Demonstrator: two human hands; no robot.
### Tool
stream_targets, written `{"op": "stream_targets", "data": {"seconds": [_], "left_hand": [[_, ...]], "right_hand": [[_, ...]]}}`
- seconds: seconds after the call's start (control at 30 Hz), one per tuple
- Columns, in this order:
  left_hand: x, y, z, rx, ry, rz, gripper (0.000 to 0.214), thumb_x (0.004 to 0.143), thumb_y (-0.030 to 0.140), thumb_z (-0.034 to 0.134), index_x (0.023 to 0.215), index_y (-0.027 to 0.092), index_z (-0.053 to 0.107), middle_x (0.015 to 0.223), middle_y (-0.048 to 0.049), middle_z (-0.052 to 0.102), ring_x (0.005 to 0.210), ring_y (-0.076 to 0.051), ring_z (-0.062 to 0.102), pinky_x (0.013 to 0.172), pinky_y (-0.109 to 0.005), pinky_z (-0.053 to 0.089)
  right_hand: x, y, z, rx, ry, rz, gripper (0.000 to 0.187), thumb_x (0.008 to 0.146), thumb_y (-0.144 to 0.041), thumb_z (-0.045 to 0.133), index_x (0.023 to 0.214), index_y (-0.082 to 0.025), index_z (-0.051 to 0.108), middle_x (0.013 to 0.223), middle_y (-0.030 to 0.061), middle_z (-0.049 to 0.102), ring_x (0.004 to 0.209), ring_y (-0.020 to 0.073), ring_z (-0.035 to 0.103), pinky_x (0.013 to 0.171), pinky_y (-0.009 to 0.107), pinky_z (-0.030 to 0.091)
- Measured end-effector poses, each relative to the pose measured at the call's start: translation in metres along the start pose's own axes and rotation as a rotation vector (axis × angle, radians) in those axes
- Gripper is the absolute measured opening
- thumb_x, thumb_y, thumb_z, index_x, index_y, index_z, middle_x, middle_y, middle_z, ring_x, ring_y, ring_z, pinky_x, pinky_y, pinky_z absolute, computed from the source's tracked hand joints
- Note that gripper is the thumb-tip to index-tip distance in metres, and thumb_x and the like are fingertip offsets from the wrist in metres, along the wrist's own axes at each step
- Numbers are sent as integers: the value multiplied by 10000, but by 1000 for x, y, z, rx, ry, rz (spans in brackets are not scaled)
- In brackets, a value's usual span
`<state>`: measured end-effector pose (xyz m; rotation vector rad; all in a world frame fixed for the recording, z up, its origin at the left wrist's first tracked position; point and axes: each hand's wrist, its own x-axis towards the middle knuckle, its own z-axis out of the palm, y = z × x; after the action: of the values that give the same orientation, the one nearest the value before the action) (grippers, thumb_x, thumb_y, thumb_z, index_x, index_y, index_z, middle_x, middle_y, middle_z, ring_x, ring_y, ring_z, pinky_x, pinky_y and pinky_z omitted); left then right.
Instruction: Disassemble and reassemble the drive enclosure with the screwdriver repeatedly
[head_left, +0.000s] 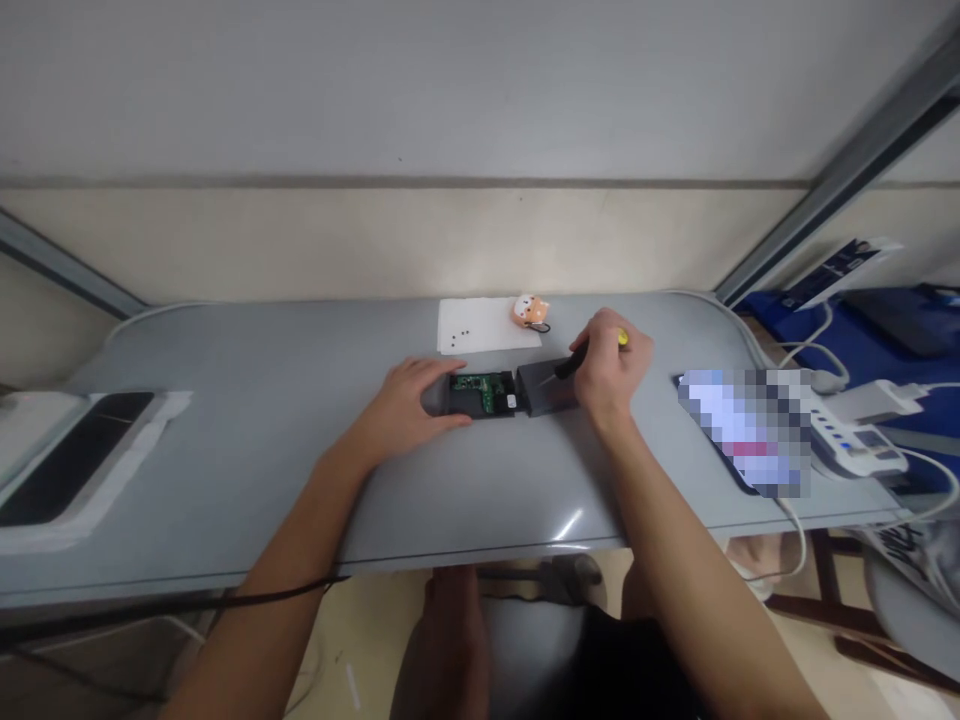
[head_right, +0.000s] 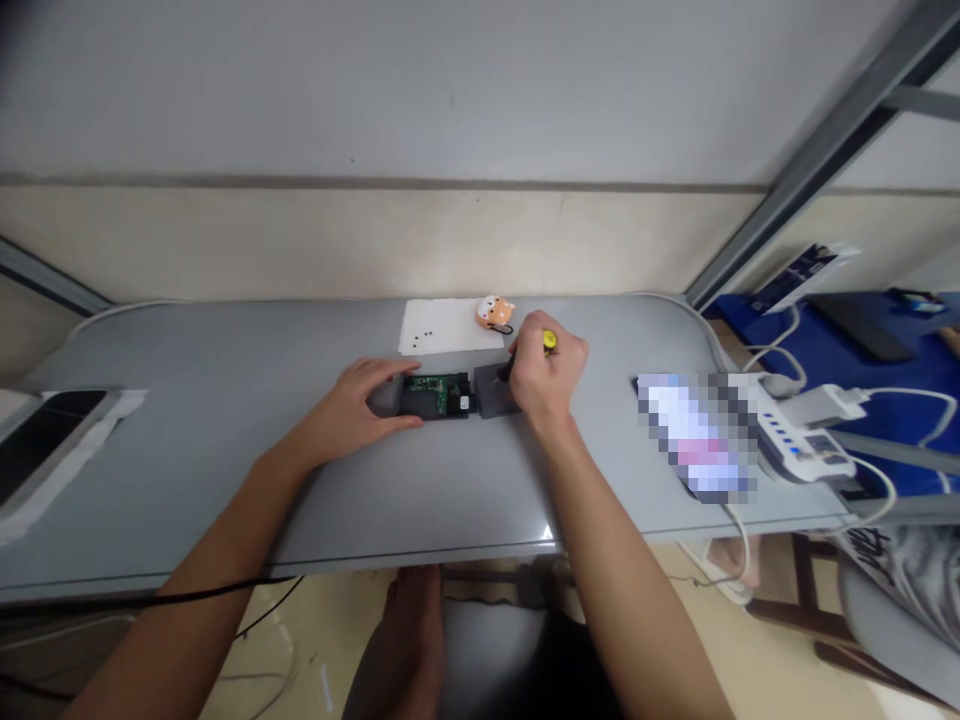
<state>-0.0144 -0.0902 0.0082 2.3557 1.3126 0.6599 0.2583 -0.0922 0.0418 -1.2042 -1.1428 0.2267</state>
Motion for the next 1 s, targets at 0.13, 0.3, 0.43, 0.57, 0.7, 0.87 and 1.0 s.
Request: {"op": "stream_targets", "data": {"seconds": [0.13,0.3,0.43,0.57,0.7,0.87,1.0], "left_hand": [[1,1,-1,-5,-11,13,649,874,502,818,1464,304,630,1515,-64,647,1427,-331,546,1257,-517,397],[0,3,-4,-17,-52,-8,698,880,524,800,1510,313,587,1541,-64,621,1445,-338,520,1256,-519,387],[-1,3,-4,-19,-64,4,691,900,493,785,1533,328,562,1545,-60,615,1434,-337,526,1257,-529,373],[-1,4,-6,-25,-90,-13,705,898,487,785,1549,346,553,1557,-56,602,1433,-344,518,1255,-535,372],[-1,6,-6,-31,-91,-32,729,892,470,792,1562,340,537,1563,-53,597,1447,-343,503,1262,-529,357],[-4,7,-7,-27,-101,-24,698,928,464,771,1568,344,519,1585,-50,580,1476,-329,478,1277,-525,323],[-5,11,-7,-18,-108,-11,696,926,442,776,1565,353,515,1592,-43,568,1481,-323,475,1292,-537,292]], "right_hand": [[3,6,-4,36,27,-32,352,868,-243,447,517,-226,468,503,-23,400,530,123,383,543,302,254],[-1,6,-5,24,-44,-21,364,886,-243,473,523,-232,446,492,-30,394,504,123,371,528,316,241],[-3,1,-5,12,-128,-30,400,905,-271,478,511,-237,419,487,-29,364,491,120,339,525,327,241],[0,1,-8,18,-162,-56,403,885,-270,474,490,-235,406,485,-23,350,501,121,323,528,331,219],[0,4,-8,34,-235,-50,402,881,-274,492,486,-227,436,485,-24,370,500,119,355,530,325,231],[-8,3,0,158,-162,24,378,890,-253,491,513,-229,495,515,-15,429,521,136,404,534,316,269],[-13,-4,8,144,-91,66,386,937,-279,453,564,-230,543,575,3,502,578,149,453,564,307,335]]}}
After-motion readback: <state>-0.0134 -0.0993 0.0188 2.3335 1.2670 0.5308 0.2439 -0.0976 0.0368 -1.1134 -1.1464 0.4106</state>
